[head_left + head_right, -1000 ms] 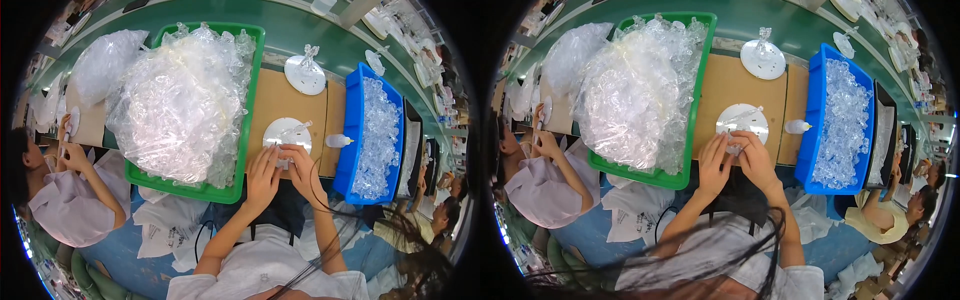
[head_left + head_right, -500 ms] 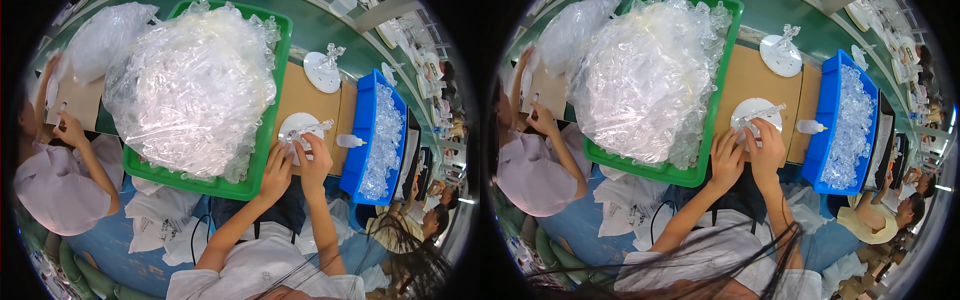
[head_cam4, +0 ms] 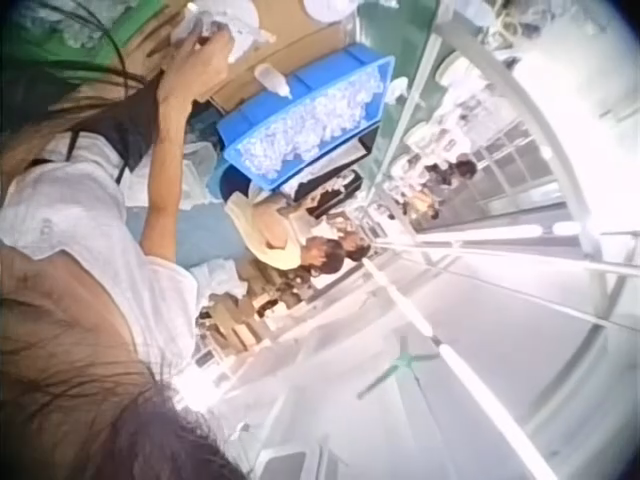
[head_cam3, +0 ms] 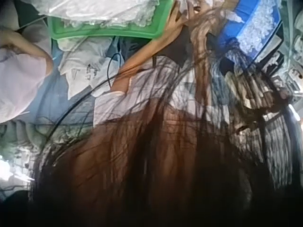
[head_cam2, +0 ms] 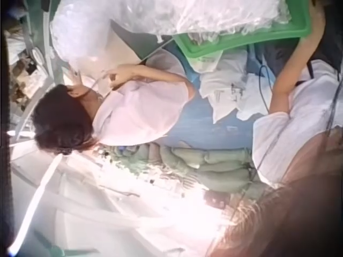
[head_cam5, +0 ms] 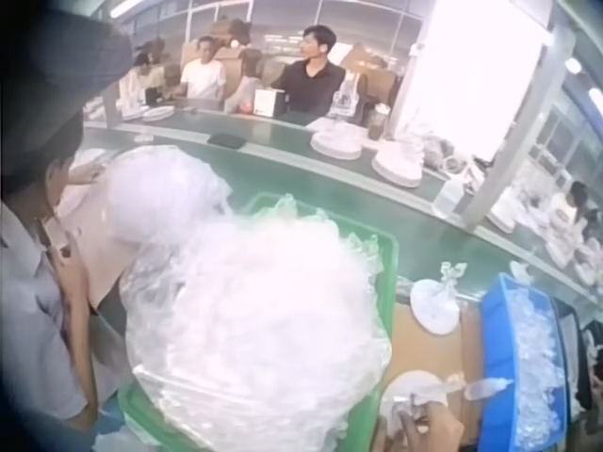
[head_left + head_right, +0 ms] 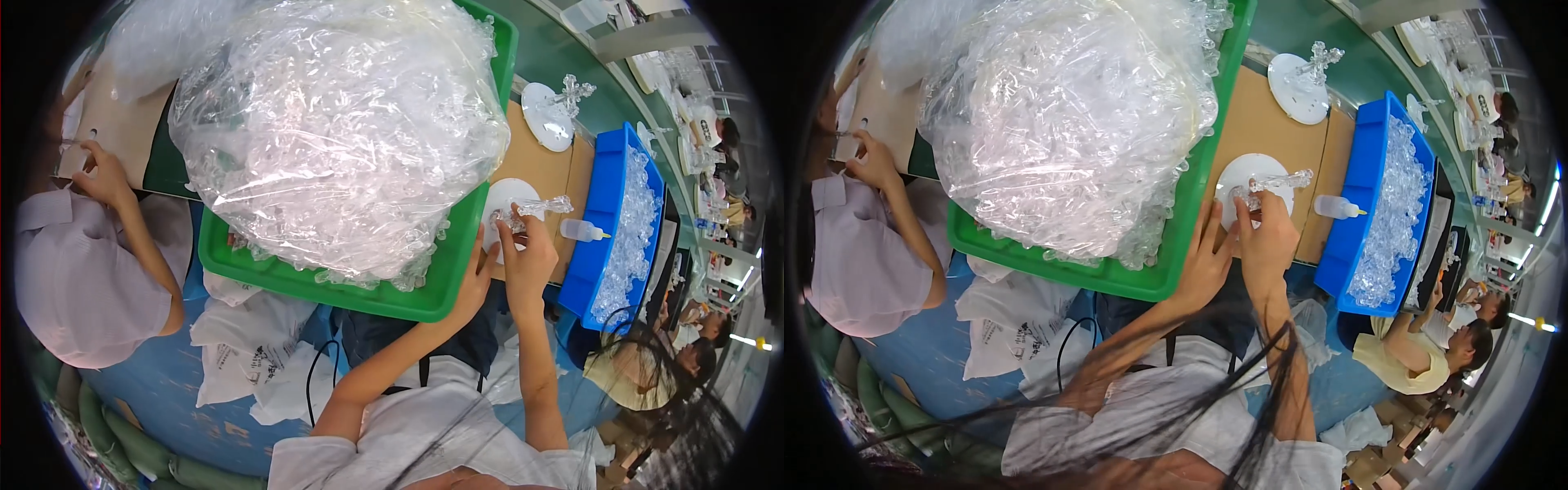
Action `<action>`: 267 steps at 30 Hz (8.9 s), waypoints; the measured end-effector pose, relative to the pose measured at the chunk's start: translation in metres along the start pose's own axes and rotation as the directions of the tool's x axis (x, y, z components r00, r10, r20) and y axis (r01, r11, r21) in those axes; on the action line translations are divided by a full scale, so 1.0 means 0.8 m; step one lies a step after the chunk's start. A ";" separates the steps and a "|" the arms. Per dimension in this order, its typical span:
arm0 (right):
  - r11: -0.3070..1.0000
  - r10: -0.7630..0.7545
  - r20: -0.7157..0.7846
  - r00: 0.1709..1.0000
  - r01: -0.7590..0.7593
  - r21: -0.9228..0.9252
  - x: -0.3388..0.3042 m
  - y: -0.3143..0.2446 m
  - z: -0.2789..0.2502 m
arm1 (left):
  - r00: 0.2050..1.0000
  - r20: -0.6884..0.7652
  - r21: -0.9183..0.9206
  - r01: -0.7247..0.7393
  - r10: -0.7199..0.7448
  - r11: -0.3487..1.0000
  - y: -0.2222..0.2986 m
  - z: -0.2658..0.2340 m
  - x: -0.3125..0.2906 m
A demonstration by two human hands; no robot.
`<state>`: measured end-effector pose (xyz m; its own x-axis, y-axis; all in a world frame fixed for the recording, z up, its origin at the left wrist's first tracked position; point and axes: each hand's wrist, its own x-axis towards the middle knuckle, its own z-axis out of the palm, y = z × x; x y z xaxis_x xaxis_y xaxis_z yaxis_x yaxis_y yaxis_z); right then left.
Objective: Assembling decorative clear components onto a circular white light base using a glue bottle.
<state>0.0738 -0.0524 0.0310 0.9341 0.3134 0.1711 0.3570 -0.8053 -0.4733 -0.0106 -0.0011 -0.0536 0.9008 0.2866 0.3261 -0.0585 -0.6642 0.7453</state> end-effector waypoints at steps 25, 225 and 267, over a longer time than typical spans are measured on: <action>0.999 0.030 0.087 0.996 -0.028 -0.026 0.007 -0.011 -0.010 | 0.996 0.086 0.212 -0.051 0.033 0.976 0.005 -0.009 0.000; 0.964 -0.265 0.104 0.959 0.261 0.050 -0.009 0.058 -0.036 | 0.983 0.084 0.100 -0.170 0.162 0.980 -0.005 -0.023 0.028; 0.936 -0.351 -0.267 0.898 0.324 -0.140 0.391 0.145 -0.252 | 0.975 0.146 0.162 -0.189 0.166 0.969 -0.010 -0.022 0.022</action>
<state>0.4096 -0.1496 0.2039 0.7162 0.4294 0.5502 0.6379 -0.7225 -0.2666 -0.0016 0.0212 -0.0433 0.9318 0.0682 0.3565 -0.1573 -0.8091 0.5662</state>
